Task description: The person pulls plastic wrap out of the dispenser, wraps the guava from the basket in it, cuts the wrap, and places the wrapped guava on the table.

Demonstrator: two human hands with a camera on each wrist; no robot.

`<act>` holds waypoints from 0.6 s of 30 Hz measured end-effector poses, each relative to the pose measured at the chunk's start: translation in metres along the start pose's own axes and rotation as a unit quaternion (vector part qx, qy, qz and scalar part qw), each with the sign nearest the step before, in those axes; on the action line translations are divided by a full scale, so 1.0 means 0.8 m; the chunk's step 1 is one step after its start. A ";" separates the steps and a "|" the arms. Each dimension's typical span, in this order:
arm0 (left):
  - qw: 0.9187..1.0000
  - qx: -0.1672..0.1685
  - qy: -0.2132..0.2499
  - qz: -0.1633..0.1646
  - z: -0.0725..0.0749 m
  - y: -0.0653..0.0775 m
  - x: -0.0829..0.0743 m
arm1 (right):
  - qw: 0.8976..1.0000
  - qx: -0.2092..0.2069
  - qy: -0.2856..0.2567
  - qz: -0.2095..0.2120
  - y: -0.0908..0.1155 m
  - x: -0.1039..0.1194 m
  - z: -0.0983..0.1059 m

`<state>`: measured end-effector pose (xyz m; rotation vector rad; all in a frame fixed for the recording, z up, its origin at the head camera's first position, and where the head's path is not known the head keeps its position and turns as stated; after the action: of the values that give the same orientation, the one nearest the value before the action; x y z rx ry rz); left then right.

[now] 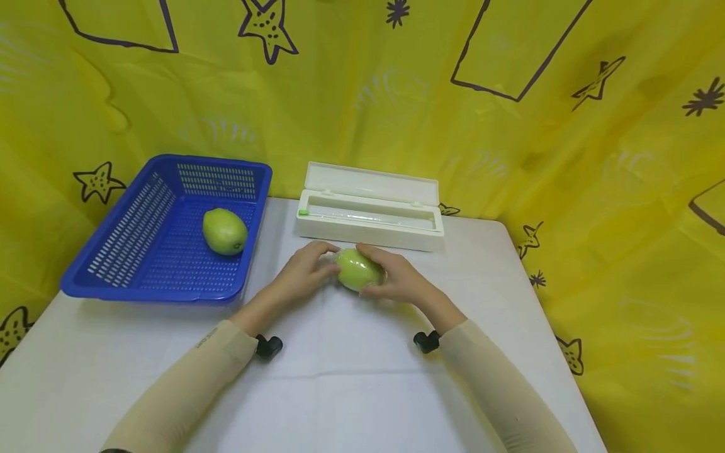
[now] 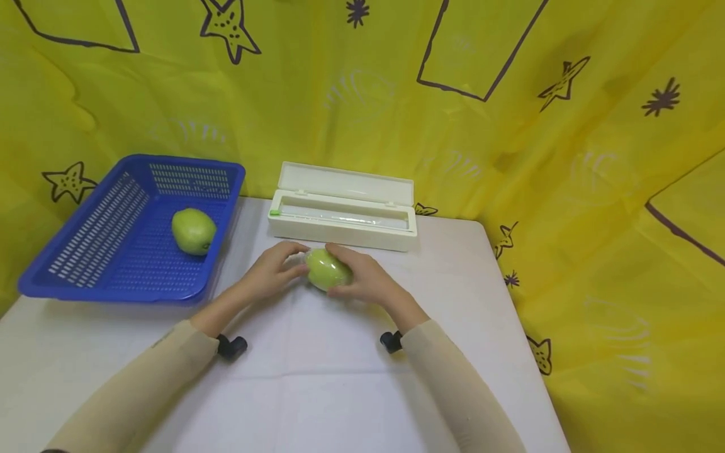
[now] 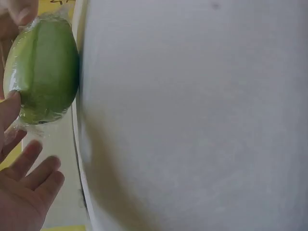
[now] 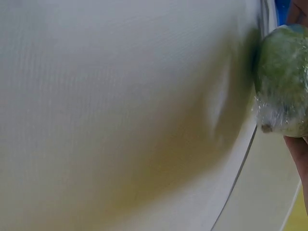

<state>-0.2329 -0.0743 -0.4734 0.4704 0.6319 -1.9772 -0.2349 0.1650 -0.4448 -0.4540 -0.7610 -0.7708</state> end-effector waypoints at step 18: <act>0.992 0.122 0.008 0.007 -0.035 0.004 -0.063 | 0.995 -0.083 0.029 -0.050 0.001 -0.013 -0.010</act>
<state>-0.2057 -0.0238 -0.4673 0.6391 0.3962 -2.0485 -0.2361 0.1655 -0.4580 -0.5432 -0.6733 -0.9419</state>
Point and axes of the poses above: each hand's wrist, its own y-axis away from the middle knuckle, its own z-axis out of the back of the hand, x = y × z, the point moved 2 cm from there along -y, towards the middle knuckle, and after that the axes turned 11 degrees about -y, right-handed, at the moved point
